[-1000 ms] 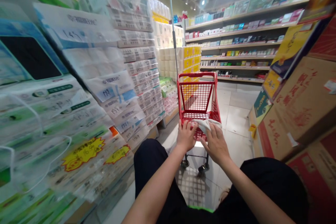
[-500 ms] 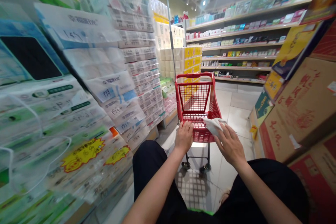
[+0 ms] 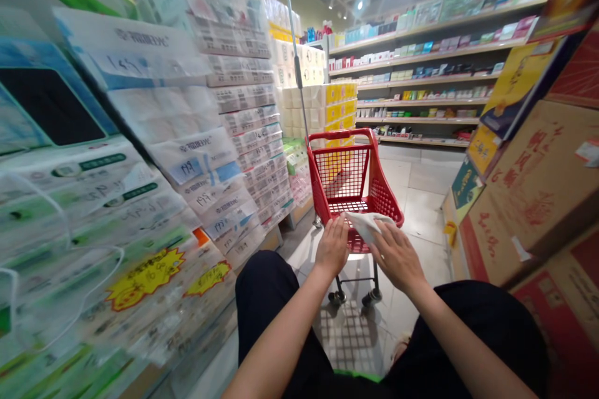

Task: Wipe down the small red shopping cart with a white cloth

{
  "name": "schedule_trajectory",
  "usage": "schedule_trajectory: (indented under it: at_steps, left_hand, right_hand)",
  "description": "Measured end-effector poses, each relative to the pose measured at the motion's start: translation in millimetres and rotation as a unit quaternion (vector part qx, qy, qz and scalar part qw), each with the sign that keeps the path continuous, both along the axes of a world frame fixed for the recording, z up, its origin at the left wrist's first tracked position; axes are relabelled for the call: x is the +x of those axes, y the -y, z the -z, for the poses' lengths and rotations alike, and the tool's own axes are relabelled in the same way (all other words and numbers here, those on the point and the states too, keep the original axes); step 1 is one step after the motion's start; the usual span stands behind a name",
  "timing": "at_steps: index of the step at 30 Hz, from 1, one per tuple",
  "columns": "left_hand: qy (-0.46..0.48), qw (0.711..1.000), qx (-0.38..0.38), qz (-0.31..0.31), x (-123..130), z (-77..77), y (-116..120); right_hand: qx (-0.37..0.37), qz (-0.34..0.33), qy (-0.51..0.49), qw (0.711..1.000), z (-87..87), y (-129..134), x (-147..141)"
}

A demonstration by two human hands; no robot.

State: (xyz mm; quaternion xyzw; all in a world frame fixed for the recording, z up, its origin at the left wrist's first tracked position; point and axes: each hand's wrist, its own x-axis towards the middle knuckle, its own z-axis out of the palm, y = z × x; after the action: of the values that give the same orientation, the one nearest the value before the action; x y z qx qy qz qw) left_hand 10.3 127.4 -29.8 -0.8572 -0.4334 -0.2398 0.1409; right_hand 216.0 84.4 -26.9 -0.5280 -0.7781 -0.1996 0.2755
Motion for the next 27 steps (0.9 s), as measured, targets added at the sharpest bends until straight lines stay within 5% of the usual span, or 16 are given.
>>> schedule_trajectory:
  at_steps: [5, 14, 17, 23, 27]
  left_hand:
    - [0.012, 1.000, -0.004, -0.008, 3, -0.7, 0]
    - [0.012, 1.000, -0.005, 0.003, 5, 0.4, 2]
    - [0.013, 1.000, -0.011, 0.007, -1, -1.1, 4]
    - [0.008, 1.000, -0.014, 0.013, -1, -2.4, 7]
    - [0.005, 1.000, -0.012, 0.008, 8, -2.2, 11]
  right_hand:
    - [0.025, 0.081, -0.044, 0.995, 3.0, -8, 44]
    - [0.003, 0.006, -0.028, 1.000, 4.3, 4, -42]
    - [-0.007, -0.005, -0.011, 1.000, 0.3, 7, -25]
    - [0.013, 0.082, -0.043, 0.996, -2.1, -6, 44]
    - [0.020, 0.082, -0.058, 0.995, 1.8, -10, 34]
